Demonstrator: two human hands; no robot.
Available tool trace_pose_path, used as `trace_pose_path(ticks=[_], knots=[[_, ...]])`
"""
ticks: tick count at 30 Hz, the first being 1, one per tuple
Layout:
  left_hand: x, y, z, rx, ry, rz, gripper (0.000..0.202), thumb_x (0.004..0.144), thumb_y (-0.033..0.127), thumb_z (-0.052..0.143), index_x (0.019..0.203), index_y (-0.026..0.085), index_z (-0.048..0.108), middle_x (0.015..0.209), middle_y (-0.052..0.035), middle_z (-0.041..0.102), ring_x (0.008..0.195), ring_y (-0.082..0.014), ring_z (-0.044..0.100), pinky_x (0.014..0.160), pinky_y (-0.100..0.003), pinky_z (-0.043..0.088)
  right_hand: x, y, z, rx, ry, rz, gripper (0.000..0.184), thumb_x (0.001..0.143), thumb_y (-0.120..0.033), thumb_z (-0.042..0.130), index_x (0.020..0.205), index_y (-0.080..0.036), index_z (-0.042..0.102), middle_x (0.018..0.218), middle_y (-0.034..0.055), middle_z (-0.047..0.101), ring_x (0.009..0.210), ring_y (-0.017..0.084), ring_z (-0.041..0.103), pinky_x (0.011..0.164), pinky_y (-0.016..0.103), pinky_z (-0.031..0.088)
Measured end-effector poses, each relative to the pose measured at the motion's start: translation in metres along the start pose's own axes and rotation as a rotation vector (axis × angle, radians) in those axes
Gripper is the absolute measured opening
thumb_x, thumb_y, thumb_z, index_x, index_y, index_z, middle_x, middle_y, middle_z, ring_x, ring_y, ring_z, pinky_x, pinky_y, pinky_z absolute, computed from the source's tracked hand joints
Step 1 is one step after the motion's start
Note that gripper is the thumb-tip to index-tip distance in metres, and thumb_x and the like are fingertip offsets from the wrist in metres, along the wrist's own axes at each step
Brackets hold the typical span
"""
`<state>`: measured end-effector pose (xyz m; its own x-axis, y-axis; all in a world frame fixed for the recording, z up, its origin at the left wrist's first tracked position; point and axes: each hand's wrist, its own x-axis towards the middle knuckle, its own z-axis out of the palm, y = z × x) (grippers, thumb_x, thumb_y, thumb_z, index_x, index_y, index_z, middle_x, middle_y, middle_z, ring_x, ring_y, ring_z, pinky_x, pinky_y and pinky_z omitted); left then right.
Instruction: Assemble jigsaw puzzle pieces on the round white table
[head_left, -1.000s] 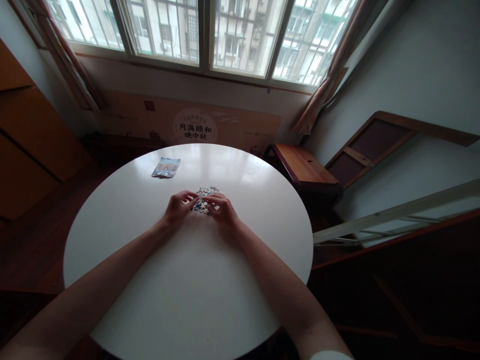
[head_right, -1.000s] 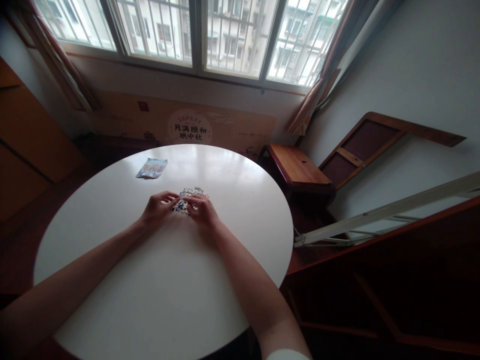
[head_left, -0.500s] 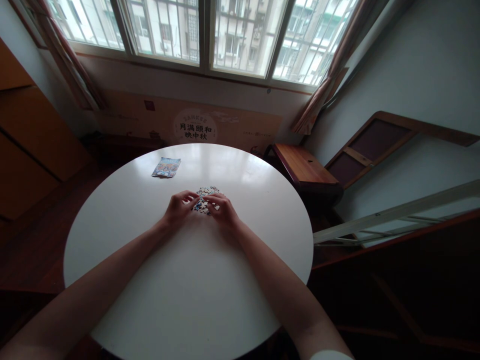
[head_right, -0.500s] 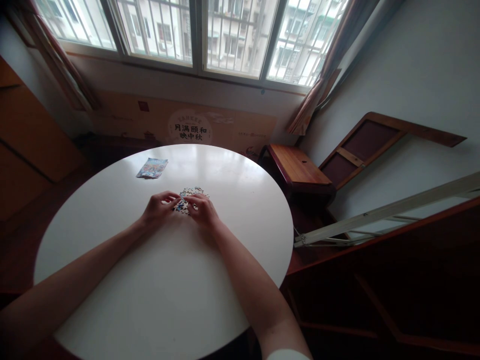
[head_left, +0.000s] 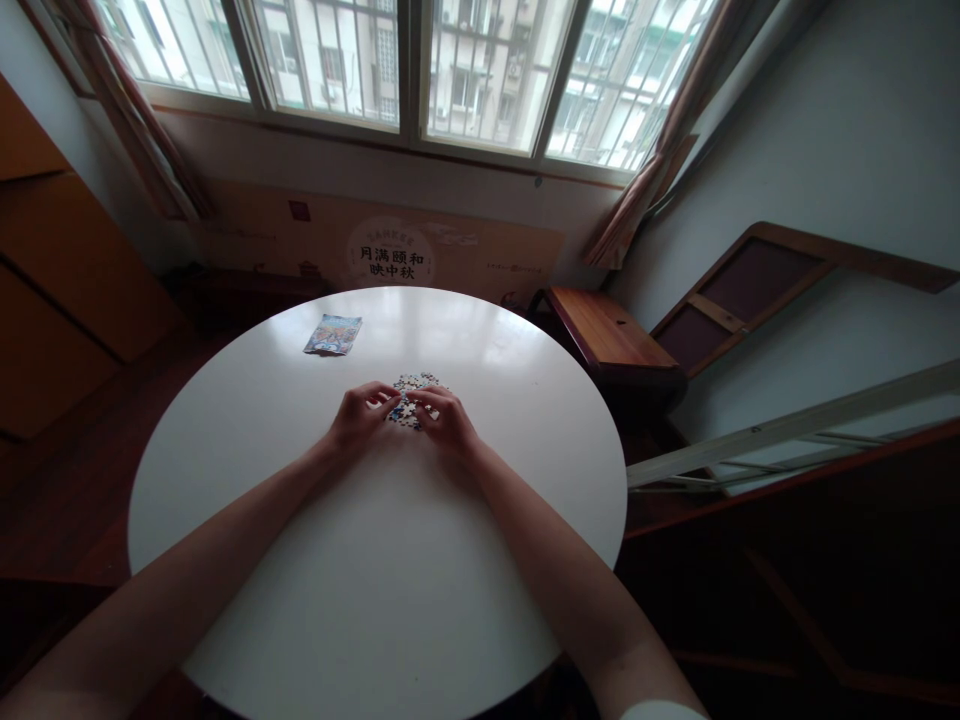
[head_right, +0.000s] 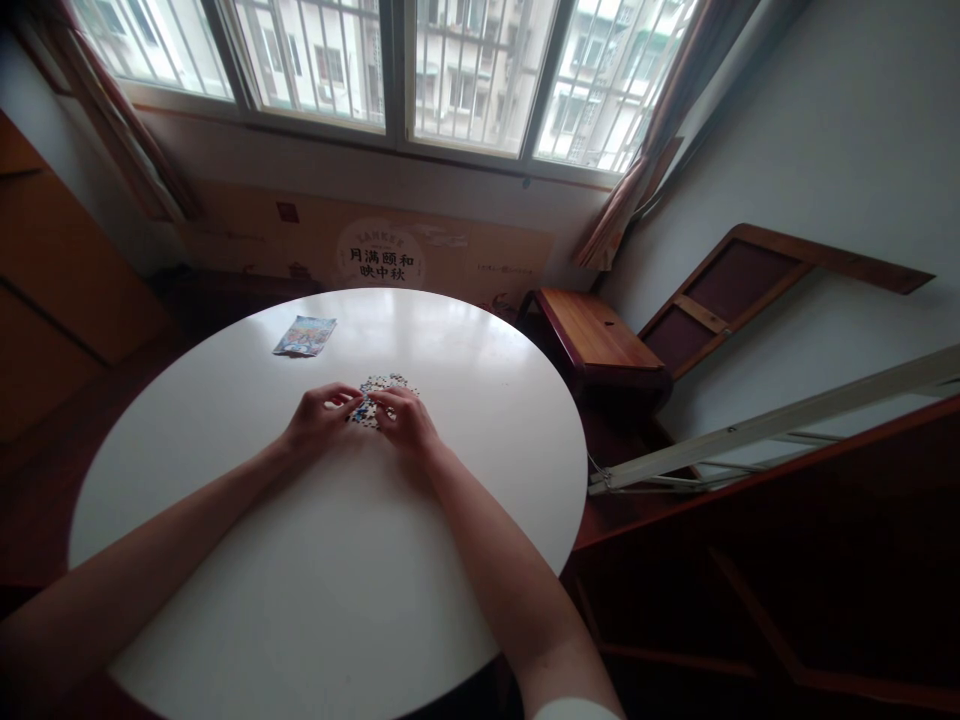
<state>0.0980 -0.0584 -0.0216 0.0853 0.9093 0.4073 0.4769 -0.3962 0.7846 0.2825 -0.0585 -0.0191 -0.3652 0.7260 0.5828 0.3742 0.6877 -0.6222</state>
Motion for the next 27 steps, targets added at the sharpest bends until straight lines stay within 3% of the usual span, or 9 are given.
trace_pose_path(ticks=[7, 27], knots=[[-0.0002, -0.0044, 0.001, 0.012, 0.0, -0.016, 0.031, 0.076, 0.046, 0.063, 0.082, 0.017, 0.071, 0.077, -0.0061, 0.072, 0.067, -0.0187, 0.065, 0.064, -0.03, 0.049, -0.0018, 0.003, 0.0012, -0.026, 0.027, 0.038, 0.031, 0.082, -0.011, 0.052, 0.106, -0.02, 0.069, 0.084, 0.0032, 0.058, 0.071, 0.012, 0.056, 0.069, 0.025, 0.047], [-0.0004, -0.0044, 0.0005, 0.016, 0.004, -0.047, 0.029, 0.076, 0.042, 0.062, 0.084, 0.016, 0.071, 0.08, -0.0071, 0.072, 0.068, -0.0191, 0.065, 0.063, -0.03, 0.049, -0.0018, 0.0018, 0.0005, -0.009, 0.029, 0.069, 0.024, 0.081, -0.011, 0.051, 0.093, -0.018, 0.071, 0.081, 0.0021, 0.052, 0.068, 0.011, 0.052, 0.067, 0.024, 0.045]])
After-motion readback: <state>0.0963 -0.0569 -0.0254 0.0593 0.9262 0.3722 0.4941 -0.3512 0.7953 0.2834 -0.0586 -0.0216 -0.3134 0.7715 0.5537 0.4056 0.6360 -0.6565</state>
